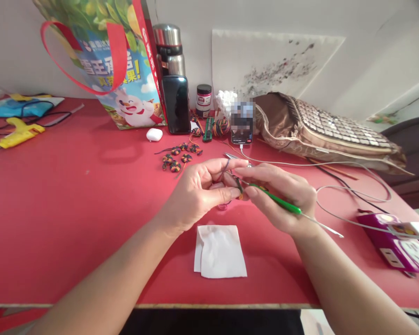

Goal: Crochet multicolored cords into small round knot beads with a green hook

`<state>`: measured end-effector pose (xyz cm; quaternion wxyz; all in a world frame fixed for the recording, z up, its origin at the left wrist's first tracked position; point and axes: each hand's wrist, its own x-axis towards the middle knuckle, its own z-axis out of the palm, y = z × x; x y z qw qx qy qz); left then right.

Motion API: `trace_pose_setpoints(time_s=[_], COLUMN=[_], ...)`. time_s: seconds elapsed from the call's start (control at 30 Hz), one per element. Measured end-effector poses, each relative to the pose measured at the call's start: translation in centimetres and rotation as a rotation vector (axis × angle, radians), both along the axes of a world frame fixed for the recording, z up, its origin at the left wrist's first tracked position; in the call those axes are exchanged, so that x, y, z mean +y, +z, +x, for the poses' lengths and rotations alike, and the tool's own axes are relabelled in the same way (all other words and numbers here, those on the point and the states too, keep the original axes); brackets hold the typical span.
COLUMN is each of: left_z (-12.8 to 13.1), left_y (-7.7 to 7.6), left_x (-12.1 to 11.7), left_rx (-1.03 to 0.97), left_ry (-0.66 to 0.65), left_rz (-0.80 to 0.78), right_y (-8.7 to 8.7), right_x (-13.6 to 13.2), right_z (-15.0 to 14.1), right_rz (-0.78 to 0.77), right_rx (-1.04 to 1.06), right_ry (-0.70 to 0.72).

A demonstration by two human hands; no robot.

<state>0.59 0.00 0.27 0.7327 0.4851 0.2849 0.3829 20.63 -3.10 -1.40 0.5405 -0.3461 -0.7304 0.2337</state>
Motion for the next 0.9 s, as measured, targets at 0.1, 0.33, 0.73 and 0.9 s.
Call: trace_pose_setpoints(time_s=[0.1,0.33,0.73,0.9], left_z=[0.1,0.3,0.2,0.0], left_y=[0.0,0.4,0.2,0.1], left_x=[0.0,-0.2,0.1,0.5], left_rx=[0.010,-0.005,0.098,0.073], left_ry=[0.038,0.111,0.165,0.134], left_rz=[0.002,-0.013,0.116,0.175], right_y=[-0.1,-1.3,-1.7,-1.2], right_x=[0.0,0.2,0.6,1.1], right_z=[-0.5,-0.9,-0.7,-0.6], right_rz=[0.162,0.068,-0.175,-0.487], right_rx=[-0.040,0.055,0.301,0.580], right_ry=[-0.134,-0.139,-0.091,0.076])
